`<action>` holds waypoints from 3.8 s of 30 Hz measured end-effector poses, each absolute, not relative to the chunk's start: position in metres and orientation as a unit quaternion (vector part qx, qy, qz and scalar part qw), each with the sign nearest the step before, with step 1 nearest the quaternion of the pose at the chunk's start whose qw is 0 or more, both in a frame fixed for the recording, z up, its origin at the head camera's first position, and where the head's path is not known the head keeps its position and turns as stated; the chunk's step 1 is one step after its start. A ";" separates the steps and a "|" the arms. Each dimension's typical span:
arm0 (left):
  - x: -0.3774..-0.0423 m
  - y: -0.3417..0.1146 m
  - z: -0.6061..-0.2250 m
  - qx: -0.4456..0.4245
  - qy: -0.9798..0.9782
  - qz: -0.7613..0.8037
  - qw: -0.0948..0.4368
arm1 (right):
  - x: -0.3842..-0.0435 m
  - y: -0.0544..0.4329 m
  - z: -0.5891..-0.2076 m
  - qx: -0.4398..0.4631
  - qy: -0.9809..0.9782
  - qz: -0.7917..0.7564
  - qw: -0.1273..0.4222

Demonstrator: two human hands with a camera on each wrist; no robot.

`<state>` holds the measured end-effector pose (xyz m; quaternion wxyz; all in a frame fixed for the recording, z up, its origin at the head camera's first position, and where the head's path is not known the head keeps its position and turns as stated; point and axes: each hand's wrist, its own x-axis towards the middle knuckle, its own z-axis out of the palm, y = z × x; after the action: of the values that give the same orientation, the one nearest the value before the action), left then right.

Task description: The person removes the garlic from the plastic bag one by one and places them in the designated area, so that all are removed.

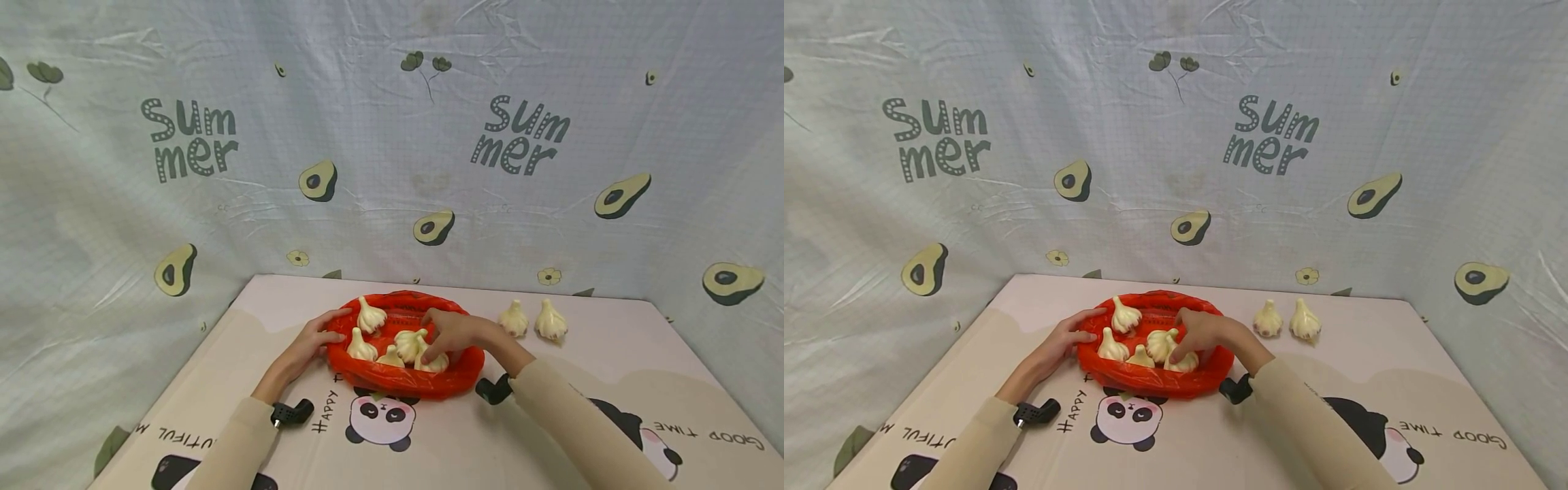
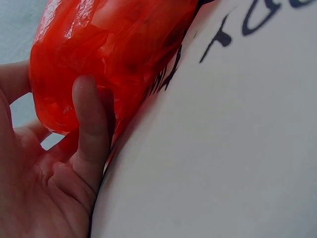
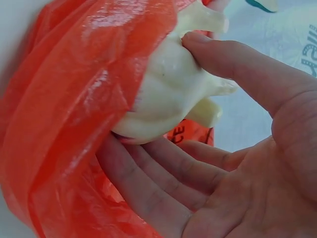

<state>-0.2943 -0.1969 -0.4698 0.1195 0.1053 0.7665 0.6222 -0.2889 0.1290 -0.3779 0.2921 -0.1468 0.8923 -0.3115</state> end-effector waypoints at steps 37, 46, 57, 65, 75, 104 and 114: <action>-0.295 -0.197 -0.471 0.093 0.763 0.628 0.120 | -0.280 0.161 -0.319 -0.207 0.907 -0.322 0.178; -0.294 -0.197 -0.471 0.097 0.764 0.627 0.121 | -0.274 0.171 -0.312 -0.225 0.889 -0.371 0.147; -0.294 -0.197 -0.471 0.101 0.763 0.628 0.119 | -0.262 0.187 -0.309 -0.242 0.878 -0.397 0.112; -0.296 -0.196 -0.471 0.091 0.762 0.630 0.118 | -0.252 0.203 -0.311 -0.223 0.872 -0.422 0.105; -0.296 -0.197 -0.473 0.103 0.761 0.630 0.116 | -0.241 0.224 -0.318 -0.218 0.861 -0.447 0.110; -0.293 -0.195 -0.470 0.102 0.766 0.625 0.109 | -0.235 0.269 -0.337 -0.189 0.882 -0.428 0.050; -0.292 -0.199 -0.469 0.097 0.774 0.617 0.105 | -0.237 0.283 -0.339 -0.188 0.880 -0.434 0.030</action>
<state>-0.2917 -0.1989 -0.4693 0.1054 0.0969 0.7742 0.6166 -0.2365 0.2833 -0.3385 0.0303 -0.1877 0.8805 -0.4343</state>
